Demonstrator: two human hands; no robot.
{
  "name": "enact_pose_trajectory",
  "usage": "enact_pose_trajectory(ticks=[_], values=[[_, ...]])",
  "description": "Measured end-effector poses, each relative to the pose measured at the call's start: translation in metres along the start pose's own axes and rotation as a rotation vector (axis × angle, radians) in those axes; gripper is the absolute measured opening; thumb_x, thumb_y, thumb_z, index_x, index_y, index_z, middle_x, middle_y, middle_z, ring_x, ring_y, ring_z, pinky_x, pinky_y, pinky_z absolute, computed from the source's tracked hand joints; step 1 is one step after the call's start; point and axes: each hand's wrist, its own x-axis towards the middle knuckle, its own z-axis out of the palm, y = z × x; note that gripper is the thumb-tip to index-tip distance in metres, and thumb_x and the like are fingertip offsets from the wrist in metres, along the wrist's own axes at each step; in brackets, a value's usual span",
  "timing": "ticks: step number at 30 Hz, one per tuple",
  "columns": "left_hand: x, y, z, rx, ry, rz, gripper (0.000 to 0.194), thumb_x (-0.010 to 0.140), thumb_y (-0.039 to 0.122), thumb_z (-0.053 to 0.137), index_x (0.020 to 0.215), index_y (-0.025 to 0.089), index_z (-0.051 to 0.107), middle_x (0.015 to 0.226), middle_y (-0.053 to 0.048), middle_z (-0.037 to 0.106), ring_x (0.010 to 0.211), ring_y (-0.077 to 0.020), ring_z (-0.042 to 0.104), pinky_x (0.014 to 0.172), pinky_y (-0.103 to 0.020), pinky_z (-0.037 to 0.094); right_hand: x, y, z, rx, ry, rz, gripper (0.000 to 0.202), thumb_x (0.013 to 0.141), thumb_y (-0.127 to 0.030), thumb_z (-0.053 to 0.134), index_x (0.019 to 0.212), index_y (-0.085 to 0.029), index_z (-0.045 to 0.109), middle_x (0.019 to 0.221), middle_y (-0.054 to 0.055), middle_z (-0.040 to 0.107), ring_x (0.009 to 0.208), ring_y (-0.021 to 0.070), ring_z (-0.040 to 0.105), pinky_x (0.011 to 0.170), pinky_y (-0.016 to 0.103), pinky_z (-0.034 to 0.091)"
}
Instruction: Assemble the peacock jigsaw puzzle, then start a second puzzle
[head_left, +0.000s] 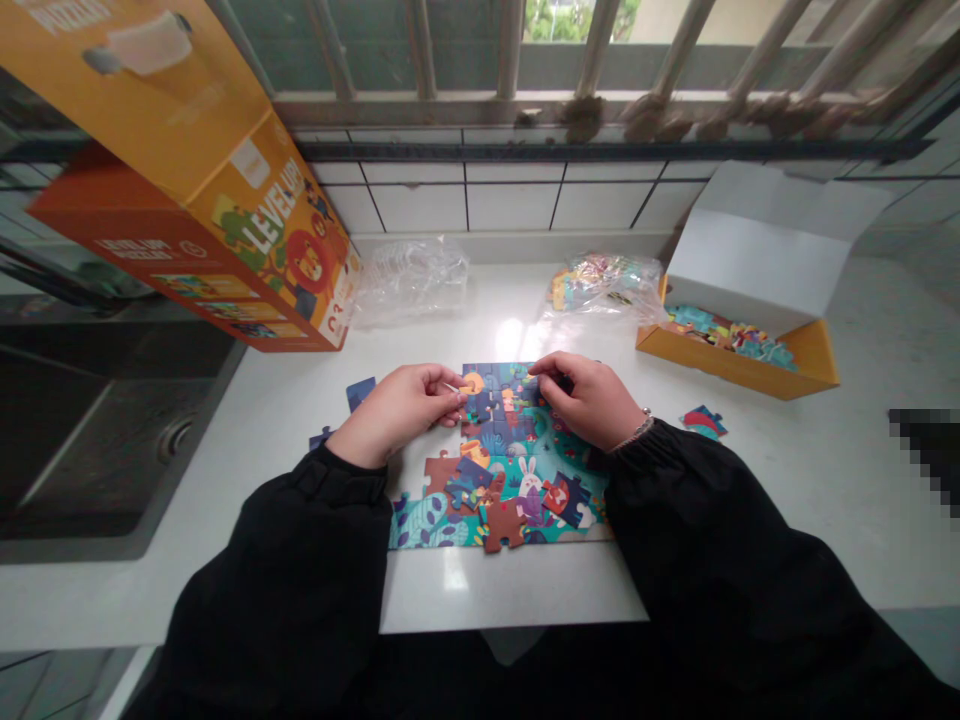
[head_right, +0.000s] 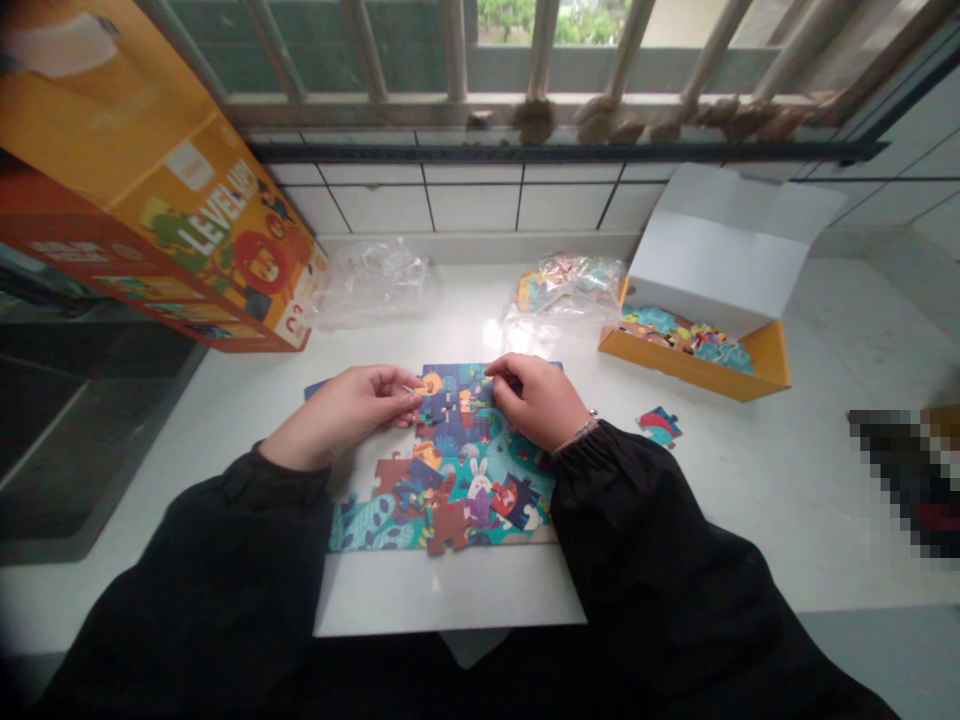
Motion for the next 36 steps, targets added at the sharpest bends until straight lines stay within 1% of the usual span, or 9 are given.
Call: enact_pose_trajectory(ticks=[4, 8, 13, 16, 22, 25, 28, 30, 36], values=[[0.001, -0.002, 0.003, 0.167, 0.039, 0.066, 0.031, 0.084, 0.042, 0.083, 0.103, 0.020, 0.073, 0.075, -0.003, 0.075, 0.068, -0.0185, 0.071, 0.062, -0.029, 0.051, 0.000, 0.001, 0.001, -0.004, -0.004, 0.010, 0.018, 0.099, -0.025, 0.062, 0.110, -0.024, 0.076, 0.097, 0.004, 0.081, 0.086, 0.0212, 0.071, 0.082, 0.034, 0.052], [-0.001, 0.002, 0.005, 0.361, 0.102, 0.124, 0.030, 0.086, 0.043, 0.079, 0.105, 0.021, 0.073, 0.076, -0.002, 0.076, 0.066, -0.0186, 0.069, 0.057, -0.028, 0.044, 0.000, 0.002, 0.000, -0.007, -0.014, 0.014, 0.019, 0.098, -0.025, 0.062, 0.110, -0.023, 0.076, 0.097, 0.004, 0.081, 0.085, 0.0210, 0.071, 0.082, 0.035, 0.052], [-0.006, 0.012, 0.007, 0.575, 0.195, 0.126, 0.023, 0.087, 0.037, 0.077, 0.104, 0.021, 0.074, 0.076, -0.001, 0.074, 0.062, -0.0165, 0.065, 0.057, -0.028, 0.040, -0.001, 0.002, 0.000, -0.006, -0.014, 0.018, 0.018, 0.098, -0.025, 0.062, 0.111, -0.024, 0.076, 0.097, 0.004, 0.081, 0.084, 0.0206, 0.071, 0.081, 0.035, 0.052], [-0.010, 0.017, 0.009, 0.633, 0.224, 0.173, 0.020, 0.090, 0.034, 0.074, 0.105, 0.021, 0.076, 0.076, 0.000, 0.074, 0.064, -0.0163, 0.065, 0.060, -0.028, 0.041, 0.000, 0.001, 0.001, -0.008, -0.014, 0.012, 0.018, 0.098, -0.026, 0.062, 0.110, -0.024, 0.076, 0.097, 0.004, 0.081, 0.085, 0.0208, 0.070, 0.081, 0.035, 0.052], [-0.013, 0.020, 0.011, 0.656, 0.146, 0.306, 0.021, 0.094, 0.043, 0.076, 0.096, 0.022, 0.077, 0.073, 0.001, 0.069, 0.066, -0.0159, 0.061, 0.062, -0.029, 0.039, 0.000, -0.001, 0.000, -0.008, -0.011, 0.008, 0.019, 0.098, -0.026, 0.062, 0.109, -0.023, 0.076, 0.097, 0.004, 0.081, 0.087, 0.0214, 0.071, 0.083, 0.035, 0.052], [-0.010, 0.017, 0.006, 0.672, 0.145, 0.308, 0.037, 0.080, 0.049, 0.091, 0.101, 0.022, 0.075, 0.077, 0.002, 0.069, 0.071, -0.0180, 0.063, 0.065, -0.030, 0.041, 0.000, -0.002, -0.001, -0.013, -0.014, 0.014, 0.019, 0.099, -0.026, 0.061, 0.110, -0.024, 0.076, 0.097, 0.004, 0.081, 0.087, 0.0216, 0.071, 0.083, 0.035, 0.052], [-0.007, 0.014, 0.001, 0.717, 0.114, 0.303, 0.050, 0.067, 0.048, 0.100, 0.102, 0.023, 0.074, 0.083, 0.001, 0.070, 0.076, -0.0201, 0.065, 0.068, -0.030, 0.044, 0.000, -0.001, -0.001, -0.014, -0.017, 0.012, 0.019, 0.099, -0.026, 0.061, 0.110, -0.024, 0.076, 0.096, 0.004, 0.081, 0.087, 0.0217, 0.071, 0.083, 0.035, 0.052], [-0.006, 0.013, -0.001, 0.766, 0.103, 0.309, 0.048, 0.066, 0.045, 0.101, 0.099, 0.023, 0.075, 0.085, 0.000, 0.070, 0.077, -0.0204, 0.064, 0.069, -0.031, 0.045, 0.000, -0.001, -0.001, -0.013, -0.019, 0.013, 0.019, 0.099, -0.026, 0.061, 0.110, -0.024, 0.076, 0.096, 0.004, 0.081, 0.087, 0.0218, 0.071, 0.083, 0.035, 0.052], [-0.009, 0.017, 0.000, 0.833, 0.098, 0.337, 0.038, 0.075, 0.039, 0.097, 0.101, 0.021, 0.077, 0.086, -0.001, 0.068, 0.079, -0.0204, 0.063, 0.072, -0.031, 0.044, -0.001, -0.001, -0.001, -0.013, -0.019, 0.016, 0.019, 0.099, -0.027, 0.061, 0.109, -0.024, 0.076, 0.094, 0.004, 0.080, 0.087, 0.0219, 0.070, 0.083, 0.036, 0.052]])
